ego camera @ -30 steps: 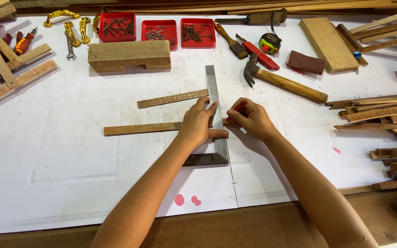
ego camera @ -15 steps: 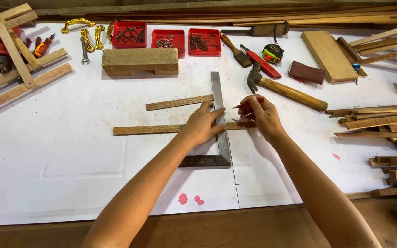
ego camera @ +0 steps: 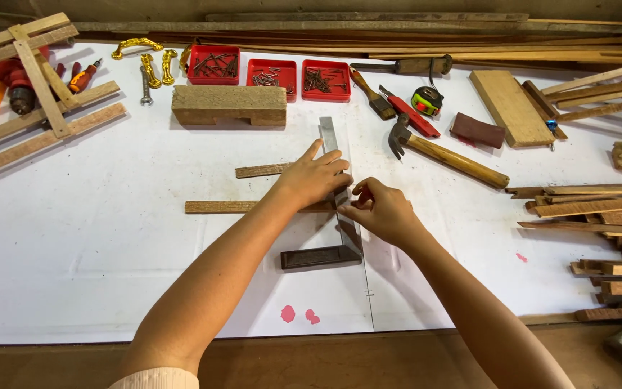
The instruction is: Sanding and measuring wood pieces for furniture construction.
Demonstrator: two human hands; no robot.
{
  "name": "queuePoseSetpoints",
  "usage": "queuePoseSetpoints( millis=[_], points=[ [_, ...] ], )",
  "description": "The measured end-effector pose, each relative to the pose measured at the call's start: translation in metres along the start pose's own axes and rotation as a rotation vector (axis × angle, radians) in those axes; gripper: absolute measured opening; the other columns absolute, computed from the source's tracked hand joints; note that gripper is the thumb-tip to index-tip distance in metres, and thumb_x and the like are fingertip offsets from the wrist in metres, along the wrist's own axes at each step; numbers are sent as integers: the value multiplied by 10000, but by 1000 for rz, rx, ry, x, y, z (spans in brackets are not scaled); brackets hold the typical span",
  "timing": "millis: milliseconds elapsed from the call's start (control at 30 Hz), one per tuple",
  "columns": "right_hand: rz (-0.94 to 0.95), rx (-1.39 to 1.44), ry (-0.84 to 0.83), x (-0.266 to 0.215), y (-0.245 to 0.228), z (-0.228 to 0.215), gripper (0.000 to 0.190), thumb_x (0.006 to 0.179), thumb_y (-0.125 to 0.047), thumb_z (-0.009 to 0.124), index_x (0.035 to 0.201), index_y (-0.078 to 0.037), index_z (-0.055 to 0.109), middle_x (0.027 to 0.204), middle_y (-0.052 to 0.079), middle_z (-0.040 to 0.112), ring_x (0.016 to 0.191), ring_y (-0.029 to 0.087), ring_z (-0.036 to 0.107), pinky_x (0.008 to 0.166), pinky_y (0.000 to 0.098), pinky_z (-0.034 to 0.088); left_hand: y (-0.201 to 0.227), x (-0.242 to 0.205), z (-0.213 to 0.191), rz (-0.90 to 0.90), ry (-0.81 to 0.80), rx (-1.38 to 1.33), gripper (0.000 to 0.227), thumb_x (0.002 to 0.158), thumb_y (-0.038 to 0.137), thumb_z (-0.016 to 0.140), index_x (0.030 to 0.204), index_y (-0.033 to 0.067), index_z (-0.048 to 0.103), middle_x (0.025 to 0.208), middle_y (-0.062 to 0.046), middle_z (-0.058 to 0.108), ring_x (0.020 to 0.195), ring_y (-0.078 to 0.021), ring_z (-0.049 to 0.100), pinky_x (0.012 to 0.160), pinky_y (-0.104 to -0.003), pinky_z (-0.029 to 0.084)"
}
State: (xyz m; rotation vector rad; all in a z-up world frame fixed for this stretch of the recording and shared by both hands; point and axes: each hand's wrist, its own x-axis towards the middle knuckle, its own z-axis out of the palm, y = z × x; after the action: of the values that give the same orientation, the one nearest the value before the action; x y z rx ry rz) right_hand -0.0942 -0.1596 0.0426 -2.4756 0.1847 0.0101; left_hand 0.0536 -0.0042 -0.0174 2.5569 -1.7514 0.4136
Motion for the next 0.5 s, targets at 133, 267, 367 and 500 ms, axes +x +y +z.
queuePoseSetpoints(
  millis=[133, 267, 367, 500],
  points=[
    [-137, -25, 37, -2, -18, 7, 639, 717, -458, 879, 1116, -22, 638, 854, 130, 752, 785, 272, 740, 715, 380, 578, -13, -21, -44, -90, -103, -97, 286, 982, 185, 588, 1230, 305, 666, 1340, 93, 551, 1435, -110, 435, 1289, -559, 206],
    [-101, -72, -22, 5, -35, 15, 562, 754, -447, 838, 1106, -37, 680, 824, 126, 753, 757, 282, 741, 704, 385, 579, -30, -43, -54, -132, -26, -205, 434, 891, 219, 708, 1313, 262, 616, 1315, 29, 535, 1394, -190, 444, 1226, -566, 268],
    [-64, -48, -102, 15, -40, 29, 470, 793, -410, 824, 1049, -26, 734, 818, 106, 749, 725, 245, 723, 688, 366, 571, -34, -67, -66, -199, 37, -214, 418, 835, 247, 775, 1224, 284, 627, 1412, -3, 475, 1444, -248, 403, 1240, -537, 289],
    [-33, 192, -253, 28, -53, 57, 354, 857, -351, 794, 993, -25, 765, 738, 46, 717, 634, 120, 621, 588, 308, 511, -40, -95, -51, -542, 364, -353, 828, 766, 112, 786, 1513, 152, 432, 1537, -232, 310, 1433, -456, 344, 1174, -536, 335]
  ],
)
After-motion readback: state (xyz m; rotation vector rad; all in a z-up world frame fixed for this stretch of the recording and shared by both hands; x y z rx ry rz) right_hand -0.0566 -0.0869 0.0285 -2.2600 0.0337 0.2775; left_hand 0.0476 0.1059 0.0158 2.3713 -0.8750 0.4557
